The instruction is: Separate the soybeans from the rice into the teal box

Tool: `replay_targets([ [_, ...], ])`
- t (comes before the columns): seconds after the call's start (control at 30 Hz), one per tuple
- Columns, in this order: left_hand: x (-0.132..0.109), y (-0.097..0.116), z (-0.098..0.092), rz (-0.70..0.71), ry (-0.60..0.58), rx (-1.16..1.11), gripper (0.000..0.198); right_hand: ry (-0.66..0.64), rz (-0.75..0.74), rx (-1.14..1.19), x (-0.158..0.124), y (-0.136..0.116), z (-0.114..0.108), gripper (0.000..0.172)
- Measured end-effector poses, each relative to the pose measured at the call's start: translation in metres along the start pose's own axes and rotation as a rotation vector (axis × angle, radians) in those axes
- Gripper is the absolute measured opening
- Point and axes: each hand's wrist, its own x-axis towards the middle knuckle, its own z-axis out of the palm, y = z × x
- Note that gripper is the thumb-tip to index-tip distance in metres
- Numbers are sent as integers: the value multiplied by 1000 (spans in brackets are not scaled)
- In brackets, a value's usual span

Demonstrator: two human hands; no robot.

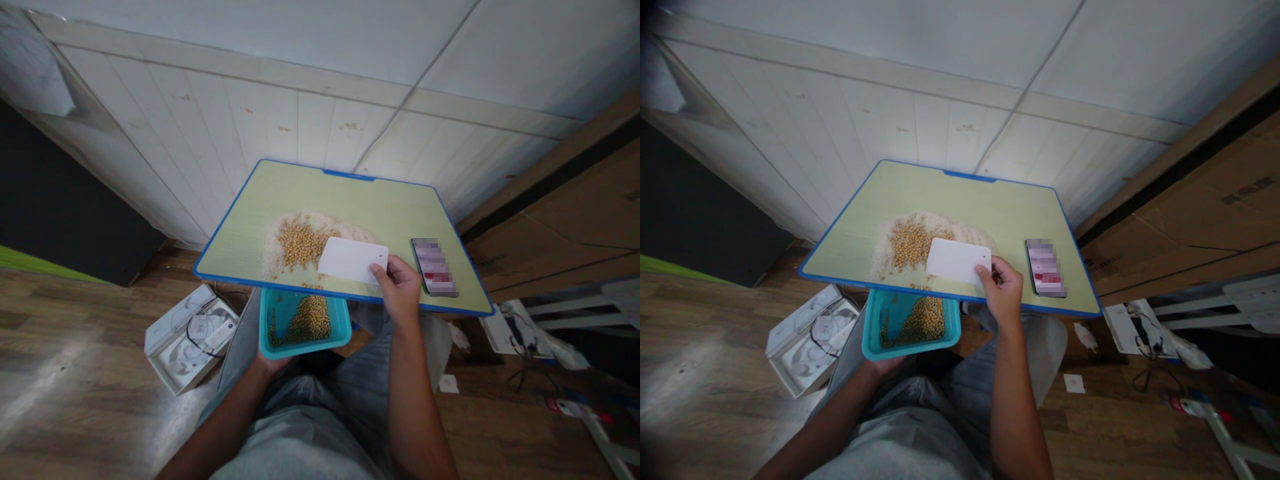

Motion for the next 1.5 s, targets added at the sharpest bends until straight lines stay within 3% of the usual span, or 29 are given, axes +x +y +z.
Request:
replay_targets([
  [0.17,-1,-1,-9,26,-82,25,73,-35,-21,-5,0,-1,-1,38],
  [0.53,1,2,5,30,-156,50,70,-32,-11,-2,-1,-5,-3,30],
  [1.23,-2,1,6,32,-98,55,70,-54,-14,29,-1,-5,-5,42],
  [1.5,-1,1,5,20,-137,24,71,-57,-23,17,-1,-5,-6,35],
])
